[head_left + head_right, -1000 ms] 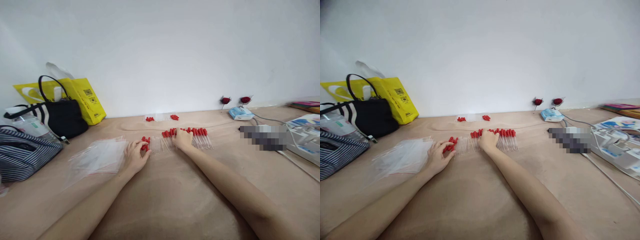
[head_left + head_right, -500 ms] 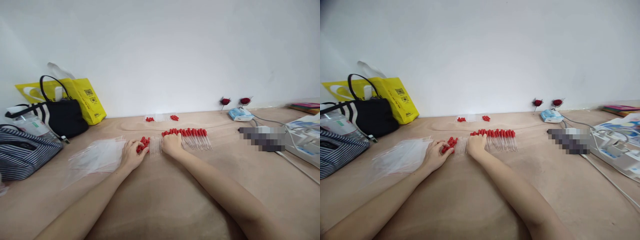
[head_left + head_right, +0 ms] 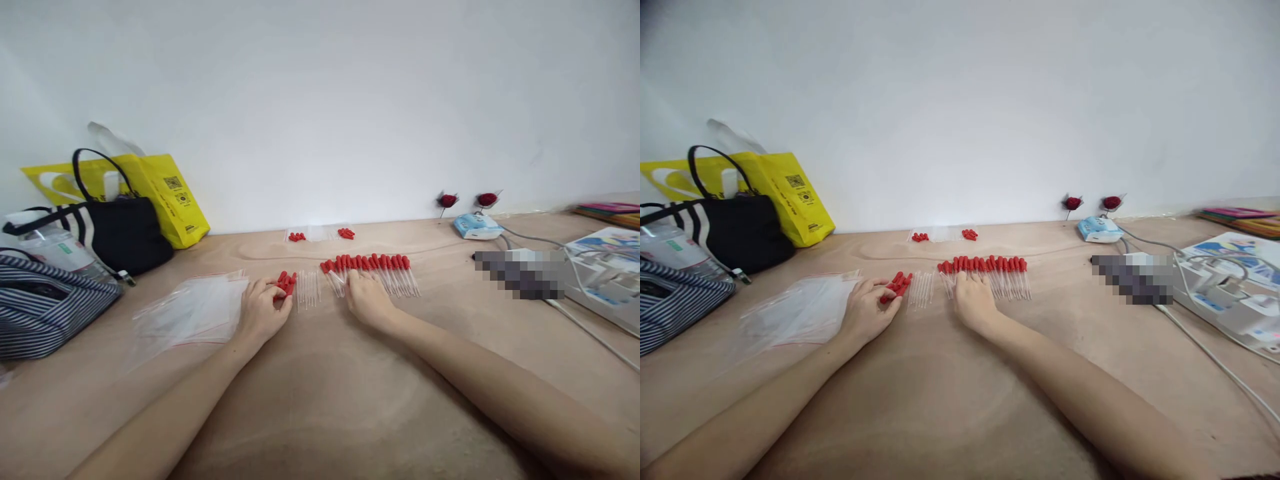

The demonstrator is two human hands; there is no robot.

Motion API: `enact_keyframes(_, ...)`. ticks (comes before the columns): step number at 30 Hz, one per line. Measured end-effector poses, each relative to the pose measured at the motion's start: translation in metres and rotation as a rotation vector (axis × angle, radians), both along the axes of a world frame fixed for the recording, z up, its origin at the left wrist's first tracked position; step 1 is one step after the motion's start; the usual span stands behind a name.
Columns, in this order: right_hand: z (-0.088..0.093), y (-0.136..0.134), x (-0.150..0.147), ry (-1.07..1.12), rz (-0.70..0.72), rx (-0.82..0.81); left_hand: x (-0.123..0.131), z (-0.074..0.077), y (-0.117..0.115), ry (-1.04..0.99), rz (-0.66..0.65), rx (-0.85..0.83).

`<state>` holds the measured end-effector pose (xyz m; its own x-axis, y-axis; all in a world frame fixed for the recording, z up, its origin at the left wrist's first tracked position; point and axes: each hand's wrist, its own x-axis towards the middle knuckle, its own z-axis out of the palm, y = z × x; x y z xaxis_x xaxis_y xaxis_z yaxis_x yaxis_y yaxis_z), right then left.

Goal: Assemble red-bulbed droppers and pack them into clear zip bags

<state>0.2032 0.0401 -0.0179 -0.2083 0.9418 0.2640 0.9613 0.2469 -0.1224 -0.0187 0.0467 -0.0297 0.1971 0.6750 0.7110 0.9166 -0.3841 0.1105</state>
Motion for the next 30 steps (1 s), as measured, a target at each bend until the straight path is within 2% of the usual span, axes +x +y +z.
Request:
enact_keyframes(2, -0.01, -0.008, 0.022, 0.027, 0.12, 0.047, 0.005, 0.006, -0.007, -0.027, -0.038, 0.072)
enact_keyframes(4, -0.02, -0.014, 0.041, 0.074, 0.252, 0.145, 0.012, 0.011, -0.017, -0.031, -0.176, 0.092)
enact_keyframes(7, -0.028, -0.022, 0.061, 0.099, 0.358, 0.21, 0.025, 0.012, -0.03, 0.018, -0.44, -0.037)
enact_keyframes(9, -0.029, -0.027, 0.066, 0.112, 0.381, 0.202, 0.033, 0.01, -0.035, 0.043, -0.52, -0.137)
enact_keyframes(18, -0.024, -0.037, 0.055, 0.215, 0.454, 0.161, 0.039, -0.001, -0.035, 0.113, -0.426, -0.258)
enact_keyframes(26, -0.021, -0.043, 0.046, 0.241, 0.43, 0.198, 0.051, 0.0, -0.04, 0.059, -0.347, -0.338)
enact_keyframes(30, -0.02, -0.045, 0.038, 0.282, 0.465, 0.192, 0.052, 0.0, -0.042, 0.066, -0.367, -0.359)
